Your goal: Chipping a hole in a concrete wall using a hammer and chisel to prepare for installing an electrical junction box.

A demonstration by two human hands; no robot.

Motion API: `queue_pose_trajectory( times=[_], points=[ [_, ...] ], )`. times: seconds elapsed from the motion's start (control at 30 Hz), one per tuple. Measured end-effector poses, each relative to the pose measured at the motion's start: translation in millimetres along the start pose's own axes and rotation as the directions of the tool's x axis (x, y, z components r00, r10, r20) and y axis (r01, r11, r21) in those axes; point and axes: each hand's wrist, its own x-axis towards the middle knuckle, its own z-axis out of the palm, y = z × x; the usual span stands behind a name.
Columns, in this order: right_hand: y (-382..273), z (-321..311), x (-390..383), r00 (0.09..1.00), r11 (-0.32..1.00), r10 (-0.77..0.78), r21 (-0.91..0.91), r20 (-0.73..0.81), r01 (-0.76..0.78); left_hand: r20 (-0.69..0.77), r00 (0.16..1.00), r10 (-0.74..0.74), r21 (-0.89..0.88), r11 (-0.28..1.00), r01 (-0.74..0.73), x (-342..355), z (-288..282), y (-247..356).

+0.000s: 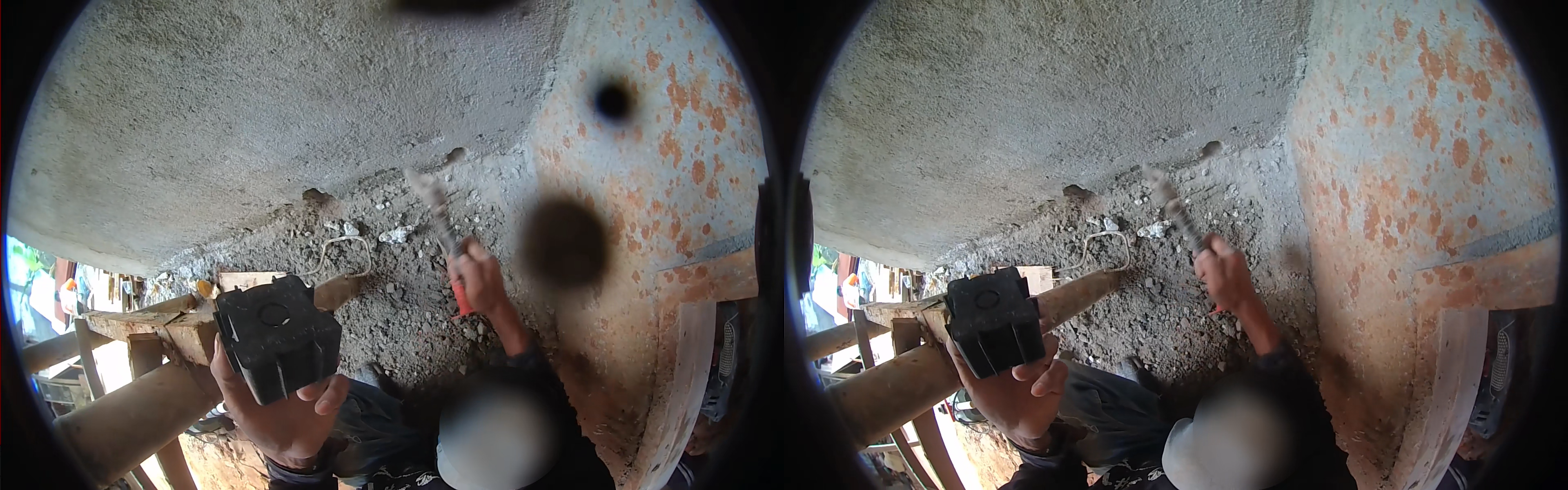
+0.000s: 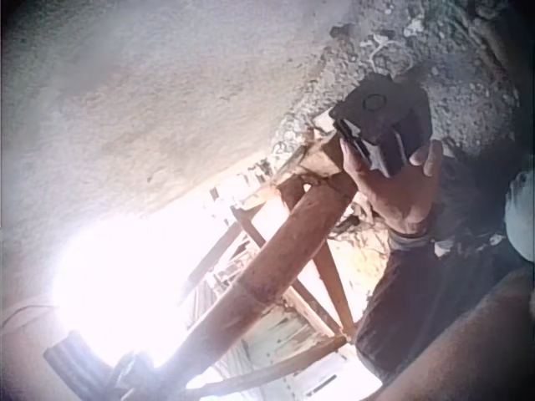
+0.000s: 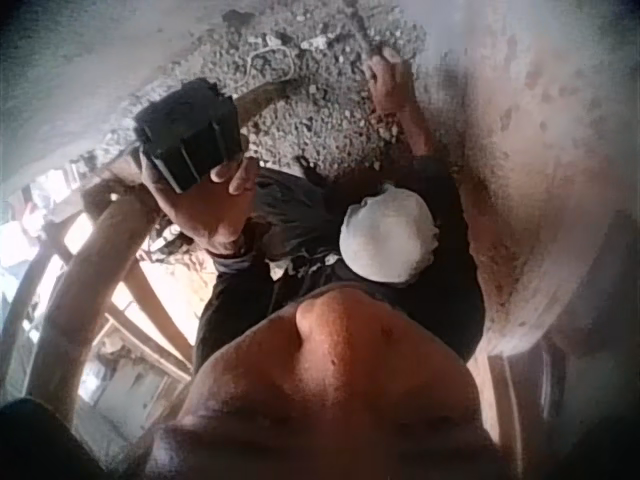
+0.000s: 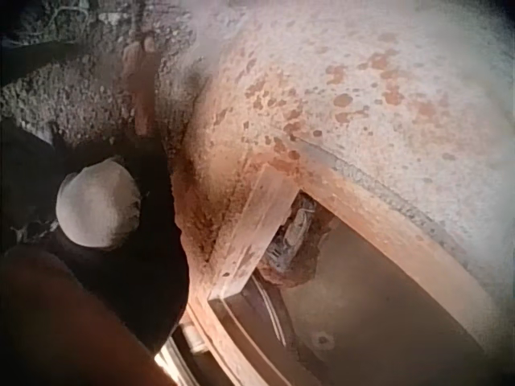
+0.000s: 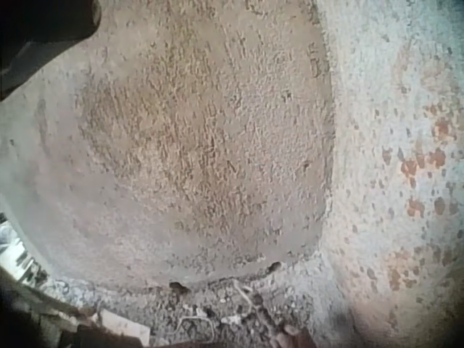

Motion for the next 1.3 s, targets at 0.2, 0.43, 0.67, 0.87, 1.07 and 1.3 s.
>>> queue_pose_trajectory(
  times=[0.2, 0.43, 0.67, 0.87, 1.07, 1.3],
  points=[
    [-51.1, -10.5, 48.6, 0.937, 0.968, -0.159, -0.237, -0.312, 0.085, -0.136, 0.987, 0.08, 0.072, 0.995, -0.07, 0.9, 2.5, -3.0],
    [0.3, 25.0, 72.7, 0.495, 0.558, -0.717, 0.022, -0.491, 0.83, -0.183, 0.949, 0.257, 0.266, 0.942, -0.203, -4.8, -13.2, 4.8],
    [31.4, 66.2, 113.2, 0.945, 0.864, -0.024, -0.482, -0.327, -0.144, -0.176, 0.793, 0.583, 0.46, 0.761, -0.457, -4.6, 4.0, 3.6],
    [44.0, 42.2, 99.3, 0.39, 0.684, -0.701, -0.406, -0.597, 0.607, 0.106, 0.952, 0.287, 0.771, 0.581, -0.261, 13.3, 6.2, -2.0],
    [13.0, 54.1, 85.0, 0.884, 0.982, 0.191, 0.077, -0.427, -0.175, 0.358, 0.923, 0.138, 0.892, 0.242, -0.382, 16.0, 14.7, -10.2],
    [52.3, 18.9, 129.8, 0.944, 0.914, 0.013, -0.378, -0.33, -0.145, 0.783, 0.618, -0.075, 0.616, 0.241, -0.75, 21.4, 97.6, -91.9]
  ],
)
